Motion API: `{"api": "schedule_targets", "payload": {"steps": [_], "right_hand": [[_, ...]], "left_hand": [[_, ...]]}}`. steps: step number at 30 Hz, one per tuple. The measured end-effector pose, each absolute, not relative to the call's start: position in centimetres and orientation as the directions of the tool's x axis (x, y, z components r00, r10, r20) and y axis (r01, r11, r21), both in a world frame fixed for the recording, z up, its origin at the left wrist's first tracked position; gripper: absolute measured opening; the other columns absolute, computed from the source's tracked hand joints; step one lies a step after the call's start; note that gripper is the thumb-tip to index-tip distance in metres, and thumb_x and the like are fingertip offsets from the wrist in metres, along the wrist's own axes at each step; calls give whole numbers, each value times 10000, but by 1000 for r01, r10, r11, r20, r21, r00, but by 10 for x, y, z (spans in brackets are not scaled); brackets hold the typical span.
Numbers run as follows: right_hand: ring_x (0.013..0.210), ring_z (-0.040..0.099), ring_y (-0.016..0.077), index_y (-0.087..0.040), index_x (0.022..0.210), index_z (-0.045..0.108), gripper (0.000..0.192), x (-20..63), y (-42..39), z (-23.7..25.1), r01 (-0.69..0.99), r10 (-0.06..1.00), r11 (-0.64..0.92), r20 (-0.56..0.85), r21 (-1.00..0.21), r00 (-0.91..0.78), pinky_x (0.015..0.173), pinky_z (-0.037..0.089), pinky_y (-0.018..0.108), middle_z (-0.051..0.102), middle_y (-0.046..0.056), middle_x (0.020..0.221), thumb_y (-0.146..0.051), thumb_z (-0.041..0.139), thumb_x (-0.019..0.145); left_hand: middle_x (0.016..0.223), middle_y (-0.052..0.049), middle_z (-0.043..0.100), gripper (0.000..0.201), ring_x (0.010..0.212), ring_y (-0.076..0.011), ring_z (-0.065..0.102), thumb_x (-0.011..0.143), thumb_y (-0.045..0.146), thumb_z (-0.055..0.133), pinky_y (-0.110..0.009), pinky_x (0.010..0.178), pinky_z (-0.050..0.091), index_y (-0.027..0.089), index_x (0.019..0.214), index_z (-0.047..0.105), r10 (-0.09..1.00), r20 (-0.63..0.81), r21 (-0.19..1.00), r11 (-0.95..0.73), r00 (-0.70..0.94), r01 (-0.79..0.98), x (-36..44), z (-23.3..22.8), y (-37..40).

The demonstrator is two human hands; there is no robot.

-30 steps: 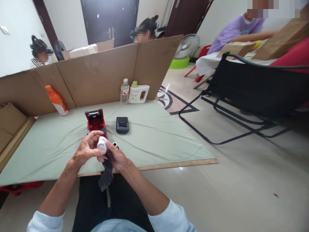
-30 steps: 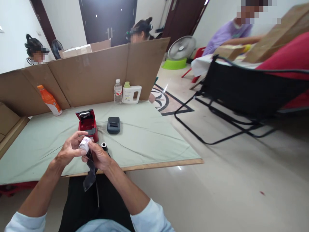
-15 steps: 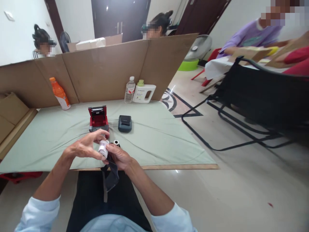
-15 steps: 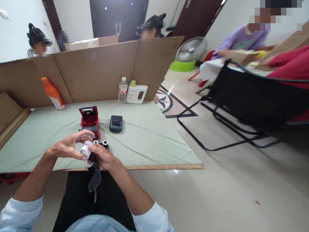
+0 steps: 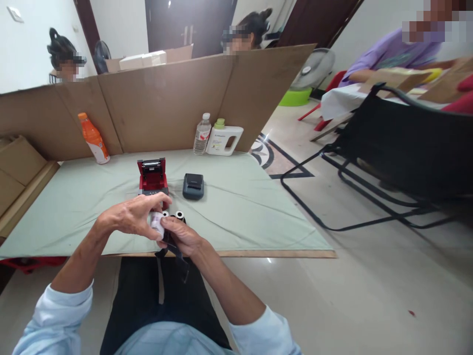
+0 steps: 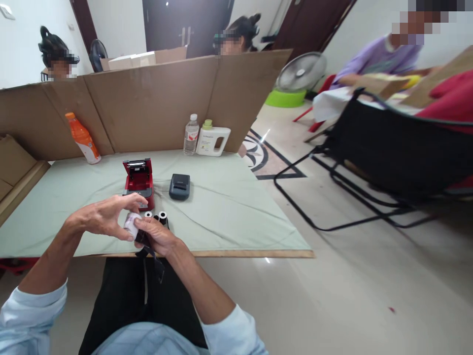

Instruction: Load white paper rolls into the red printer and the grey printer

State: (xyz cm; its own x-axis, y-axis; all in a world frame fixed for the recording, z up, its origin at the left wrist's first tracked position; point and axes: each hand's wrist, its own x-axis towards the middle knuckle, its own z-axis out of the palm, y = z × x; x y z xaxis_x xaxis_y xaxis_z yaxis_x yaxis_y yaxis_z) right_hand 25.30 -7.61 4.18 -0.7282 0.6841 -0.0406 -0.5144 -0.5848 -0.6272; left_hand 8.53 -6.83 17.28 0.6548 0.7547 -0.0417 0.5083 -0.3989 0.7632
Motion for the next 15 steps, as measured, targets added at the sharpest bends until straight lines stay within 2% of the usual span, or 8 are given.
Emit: {"api": "schedule_targets", "payload": {"steps": [2,4,7,9,12,14,15], "right_hand": [[546,456,96,-191,908,650,523,250,-78,44,-586,726,-572,-22,-575,-687,500,406,230,618,-34,689,-601,900,702],[512,391,83,-198,944,643,525,248,-79,46,-671,773,-539,17,-509,-634,498,399,232,588,-51,680,-651,835,760],[486,338,75,-191,922,632,499,249,-78,46,-699,787,-519,44,-491,-615,487,388,239,561,-57,659,-651,790,809],[500,386,82,-187,884,636,495,252,-76,43,-653,766,-531,23,-540,-642,486,397,238,583,-45,656,-626,834,772],[548,492,113,-172,821,648,487,254,-74,39,-527,712,-549,-32,-649,-702,488,423,243,630,-9,662,-571,903,705],[562,513,121,-172,828,656,494,252,-74,38,-540,727,-547,-42,-640,-686,494,433,245,639,-5,671,-575,907,694],[563,511,118,-176,857,662,509,251,-75,38,-579,747,-544,-36,-607,-664,503,438,244,637,-11,677,-595,900,693]], "left_hand": [[998,-24,687,764,939,-218,669,658,283,878,-359,854,561,239,1355,568,767,-36,814,-349,640,464,89,170,-70],[1047,-46,675,826,940,-213,667,695,293,870,-347,812,576,239,1428,495,820,1,920,-225,572,321,95,156,-75],[1076,-65,656,763,915,-205,669,752,326,832,-331,750,581,230,1418,471,912,40,989,-93,408,112,99,134,-82],[1070,-64,662,740,942,-214,667,700,298,859,-341,791,572,217,1354,524,907,33,982,-108,419,157,96,135,-80],[1065,-55,682,712,1007,-238,654,609,227,881,-362,881,547,213,1268,614,797,-26,895,-251,604,370,89,155,-72],[1059,-45,681,738,994,-236,647,611,222,874,-367,887,542,228,1301,613,759,-41,843,-324,650,430,88,164,-70],[1057,-43,675,775,984,-231,644,622,228,873,-364,881,542,233,1343,588,772,-23,845,-324,635,425,90,163,-71]]}}
